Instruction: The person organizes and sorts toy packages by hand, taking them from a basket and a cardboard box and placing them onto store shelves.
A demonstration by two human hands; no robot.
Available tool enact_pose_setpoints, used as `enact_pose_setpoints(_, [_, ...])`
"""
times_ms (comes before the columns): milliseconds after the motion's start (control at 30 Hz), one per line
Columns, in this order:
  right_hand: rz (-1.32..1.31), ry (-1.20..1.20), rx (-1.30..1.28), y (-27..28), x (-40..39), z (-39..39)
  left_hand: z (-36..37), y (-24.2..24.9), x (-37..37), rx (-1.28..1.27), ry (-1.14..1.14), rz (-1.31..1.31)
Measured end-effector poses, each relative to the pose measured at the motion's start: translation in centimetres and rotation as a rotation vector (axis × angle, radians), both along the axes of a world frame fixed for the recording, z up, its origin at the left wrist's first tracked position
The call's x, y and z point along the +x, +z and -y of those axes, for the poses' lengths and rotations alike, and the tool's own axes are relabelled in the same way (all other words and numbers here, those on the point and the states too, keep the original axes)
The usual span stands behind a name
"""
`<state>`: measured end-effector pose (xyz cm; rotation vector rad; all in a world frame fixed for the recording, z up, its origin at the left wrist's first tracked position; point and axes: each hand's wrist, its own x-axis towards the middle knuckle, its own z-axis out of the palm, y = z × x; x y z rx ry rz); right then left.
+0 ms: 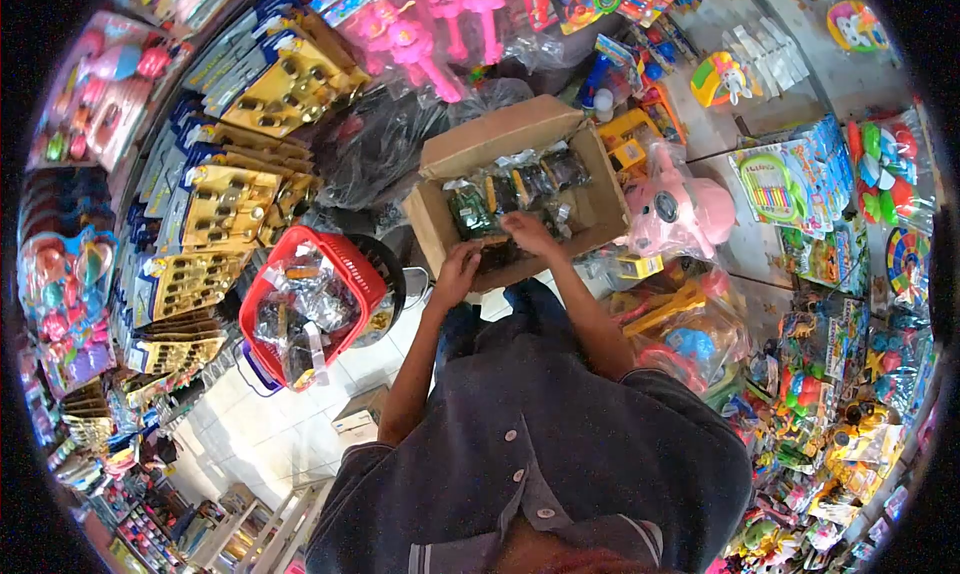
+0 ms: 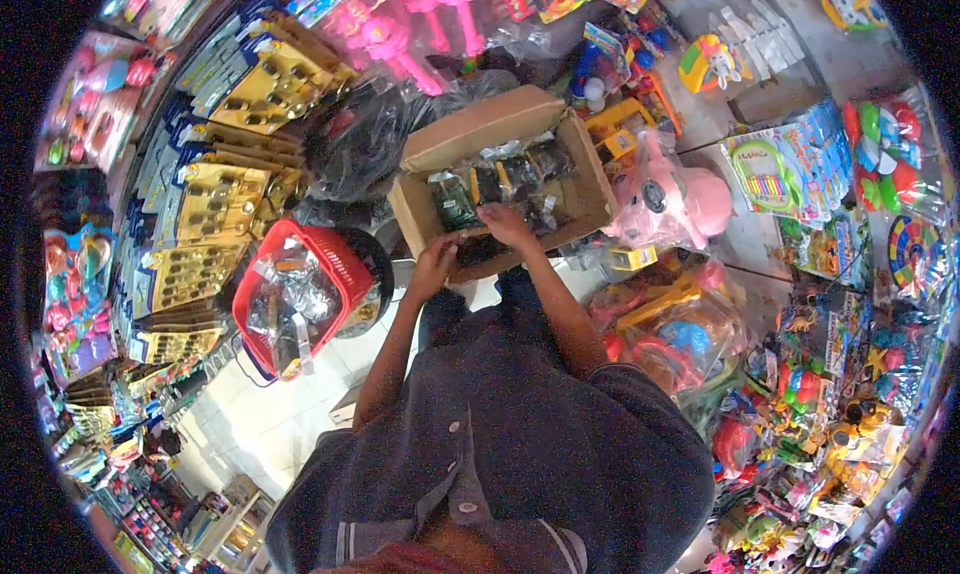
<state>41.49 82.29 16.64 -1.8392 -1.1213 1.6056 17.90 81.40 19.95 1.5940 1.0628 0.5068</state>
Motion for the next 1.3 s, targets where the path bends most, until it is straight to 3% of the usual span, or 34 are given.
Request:
enact_pose_setpoints(67, [-0.015,0.044,0.095,1.1,-2.3,-0.2,0.5,4.3,-1.2,-0.155,0.08,0.061])
enact_pose_setpoints(200, [-0.006,0.074,0.14,7.1,-7.5,-0.9,1.4,4.1,-5.3,-0.047,0.207,0.195])
enact_pose_setpoints(300, [-0.08,0.07,0.243,2.2,-11.0,-1.0,1.6,5.7,-8.9,-0.027,0.205,0.228])
enact_pose_setpoints(333, [-0.078,0.091,0.223,5.5,-12.4,-0.8,1.7,7.3,-10.2,-0.033,0.202,0.23])
enact_pose_setpoints(467, [-0.161,0.178,0.209,9.4,-18.4,-1.0,2.6,9.0,-15.5,-0.024,0.333,0.331])
enact_pose_setpoints(600, [-0.2,0.241,0.336,11.3,-24.9,-0.9,3.2,10.5,-21.5,-0.082,0.387,0.3])
enact_pose_setpoints(733, [-0.324,0.271,0.302,12.4,-30.5,-0.3,3.6,11.2,-26.5,0.017,0.482,0.363])
enact_pose_setpoints(867, [-0.365,0.33,0.231,11.5,-35.4,0.1,4.5,12.4,-31.9,0.143,0.563,0.228])
enact_pose_setpoints(1033, [-0.37,0.425,0.318,9.6,-40.5,0.7,6.4,14.8,-38.7,0.512,0.563,-0.228])
enact_pose_setpoints(1200, [-0.305,0.459,0.379,7.8,-42.8,1.4,7.3,8.8,-44.4,0.443,0.38,-0.33])
enact_pose_setpoints(1300, [-0.001,0.379,0.536,7.6,-43.3,1.8,7.5,8.5,-44.1,0.449,0.344,-0.505])
